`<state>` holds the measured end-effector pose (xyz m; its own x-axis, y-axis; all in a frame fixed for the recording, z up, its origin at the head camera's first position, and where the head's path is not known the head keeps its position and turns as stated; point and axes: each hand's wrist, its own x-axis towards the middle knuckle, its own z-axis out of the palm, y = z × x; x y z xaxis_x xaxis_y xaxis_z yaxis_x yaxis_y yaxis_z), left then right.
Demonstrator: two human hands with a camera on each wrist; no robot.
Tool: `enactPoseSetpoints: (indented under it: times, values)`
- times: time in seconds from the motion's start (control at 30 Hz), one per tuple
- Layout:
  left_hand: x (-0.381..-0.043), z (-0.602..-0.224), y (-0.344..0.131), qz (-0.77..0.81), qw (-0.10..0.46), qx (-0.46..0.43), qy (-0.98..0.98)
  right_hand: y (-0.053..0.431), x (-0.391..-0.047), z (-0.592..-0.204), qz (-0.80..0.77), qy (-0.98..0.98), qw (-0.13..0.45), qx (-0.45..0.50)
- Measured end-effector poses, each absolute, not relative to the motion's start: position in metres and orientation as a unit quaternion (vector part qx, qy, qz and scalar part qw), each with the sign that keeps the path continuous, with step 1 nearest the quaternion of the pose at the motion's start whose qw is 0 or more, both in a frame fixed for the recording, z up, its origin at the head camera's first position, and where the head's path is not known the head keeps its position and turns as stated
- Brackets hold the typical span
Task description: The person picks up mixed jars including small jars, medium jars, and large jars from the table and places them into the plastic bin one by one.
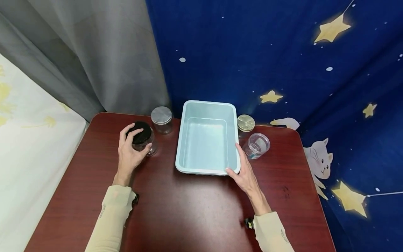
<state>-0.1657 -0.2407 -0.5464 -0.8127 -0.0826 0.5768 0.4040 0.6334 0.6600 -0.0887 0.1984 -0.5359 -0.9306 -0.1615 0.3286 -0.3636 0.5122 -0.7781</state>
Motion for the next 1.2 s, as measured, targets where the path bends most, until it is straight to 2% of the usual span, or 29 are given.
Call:
enactPoseSetpoints:
  times: [1.2]
  values:
    - [-0.1682, -0.5445, -0.2392, -0.434, 0.308, -0.09, -0.842, 0.1943, -0.0898, -0.5444, 0.518, -0.834, 0.126, 0.142]
